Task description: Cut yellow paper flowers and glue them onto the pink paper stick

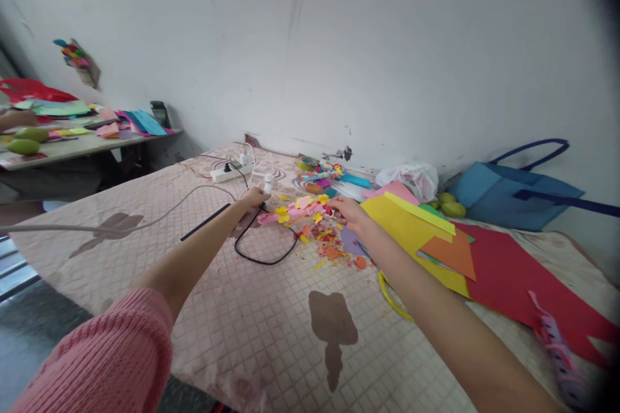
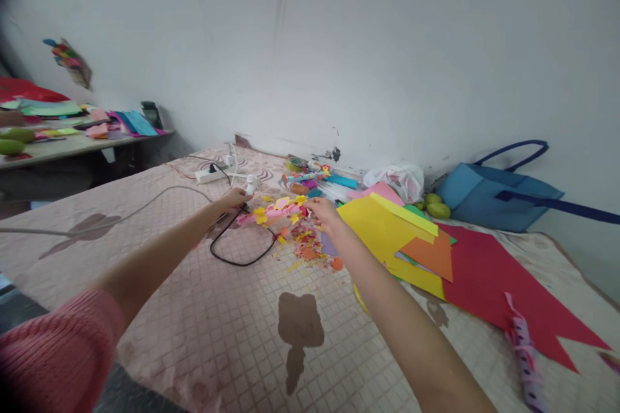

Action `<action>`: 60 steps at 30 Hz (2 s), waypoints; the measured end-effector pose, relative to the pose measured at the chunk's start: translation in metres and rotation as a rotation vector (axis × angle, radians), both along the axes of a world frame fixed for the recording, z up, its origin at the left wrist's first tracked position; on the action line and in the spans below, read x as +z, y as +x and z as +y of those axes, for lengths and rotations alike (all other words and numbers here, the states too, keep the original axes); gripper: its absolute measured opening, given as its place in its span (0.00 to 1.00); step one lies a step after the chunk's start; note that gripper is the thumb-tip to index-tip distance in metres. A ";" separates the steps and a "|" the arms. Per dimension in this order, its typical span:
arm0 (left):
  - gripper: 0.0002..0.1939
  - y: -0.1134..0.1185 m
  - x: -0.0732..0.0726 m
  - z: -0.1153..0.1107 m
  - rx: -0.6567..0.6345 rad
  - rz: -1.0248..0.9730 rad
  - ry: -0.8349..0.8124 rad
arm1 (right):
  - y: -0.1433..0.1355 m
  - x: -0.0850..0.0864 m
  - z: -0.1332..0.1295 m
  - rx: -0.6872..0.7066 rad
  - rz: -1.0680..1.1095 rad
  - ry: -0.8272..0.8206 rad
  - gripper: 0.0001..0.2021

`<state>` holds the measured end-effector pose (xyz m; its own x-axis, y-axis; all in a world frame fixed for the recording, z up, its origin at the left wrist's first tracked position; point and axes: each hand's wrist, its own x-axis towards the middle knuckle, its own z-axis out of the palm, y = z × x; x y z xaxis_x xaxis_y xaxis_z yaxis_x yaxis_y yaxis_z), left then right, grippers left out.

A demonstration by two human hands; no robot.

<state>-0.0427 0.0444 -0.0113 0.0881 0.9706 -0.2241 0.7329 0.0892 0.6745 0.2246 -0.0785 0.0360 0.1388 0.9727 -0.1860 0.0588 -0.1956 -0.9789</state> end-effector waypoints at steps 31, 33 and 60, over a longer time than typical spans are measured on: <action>0.23 0.003 0.029 -0.068 -0.114 -0.113 0.438 | 0.053 0.091 -0.040 0.184 -0.014 0.128 0.09; 0.22 0.010 0.042 -0.082 -0.196 -0.183 0.433 | 0.054 0.094 -0.044 0.237 -0.008 0.119 0.10; 0.17 0.043 0.065 -0.143 -0.216 -0.989 -0.391 | 0.091 0.103 -0.056 0.367 0.015 0.122 0.11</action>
<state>0.0005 -0.0981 0.0539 0.5604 0.7894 -0.2504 -0.0932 0.3606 0.9281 0.3157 -0.1349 0.1394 -0.2247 0.9722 -0.0654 0.0887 -0.0464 -0.9950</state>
